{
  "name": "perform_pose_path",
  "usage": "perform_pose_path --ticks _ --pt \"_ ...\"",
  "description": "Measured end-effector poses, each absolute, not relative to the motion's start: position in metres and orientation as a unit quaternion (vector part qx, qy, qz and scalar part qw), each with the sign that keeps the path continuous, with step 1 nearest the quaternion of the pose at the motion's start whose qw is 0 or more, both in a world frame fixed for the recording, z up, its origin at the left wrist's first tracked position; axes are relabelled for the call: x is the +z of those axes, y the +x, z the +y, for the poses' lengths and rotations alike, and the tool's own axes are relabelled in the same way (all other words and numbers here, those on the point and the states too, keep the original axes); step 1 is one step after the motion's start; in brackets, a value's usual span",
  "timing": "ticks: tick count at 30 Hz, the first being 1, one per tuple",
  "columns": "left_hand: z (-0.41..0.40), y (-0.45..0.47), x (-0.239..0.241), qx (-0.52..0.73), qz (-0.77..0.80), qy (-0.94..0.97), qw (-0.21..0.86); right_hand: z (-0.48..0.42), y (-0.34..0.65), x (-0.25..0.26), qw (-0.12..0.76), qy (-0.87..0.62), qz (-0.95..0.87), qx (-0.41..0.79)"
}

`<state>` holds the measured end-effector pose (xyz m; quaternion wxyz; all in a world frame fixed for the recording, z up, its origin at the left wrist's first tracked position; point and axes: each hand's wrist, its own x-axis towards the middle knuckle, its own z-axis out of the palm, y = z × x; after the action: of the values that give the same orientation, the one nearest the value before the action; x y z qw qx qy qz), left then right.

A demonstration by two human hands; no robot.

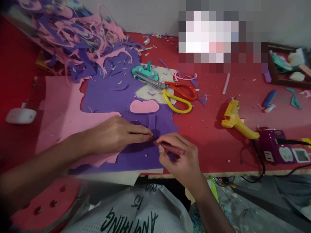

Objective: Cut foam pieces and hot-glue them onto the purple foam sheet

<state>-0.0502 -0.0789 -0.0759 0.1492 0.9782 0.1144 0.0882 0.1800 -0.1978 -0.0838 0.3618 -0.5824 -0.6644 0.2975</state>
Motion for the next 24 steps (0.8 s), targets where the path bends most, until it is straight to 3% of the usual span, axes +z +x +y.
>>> perform_pose_path --ticks 24 --pt "-0.0797 -0.0497 -0.0824 0.107 0.095 0.983 0.112 -0.1971 0.18 -0.0856 0.376 -0.609 -0.641 0.278"
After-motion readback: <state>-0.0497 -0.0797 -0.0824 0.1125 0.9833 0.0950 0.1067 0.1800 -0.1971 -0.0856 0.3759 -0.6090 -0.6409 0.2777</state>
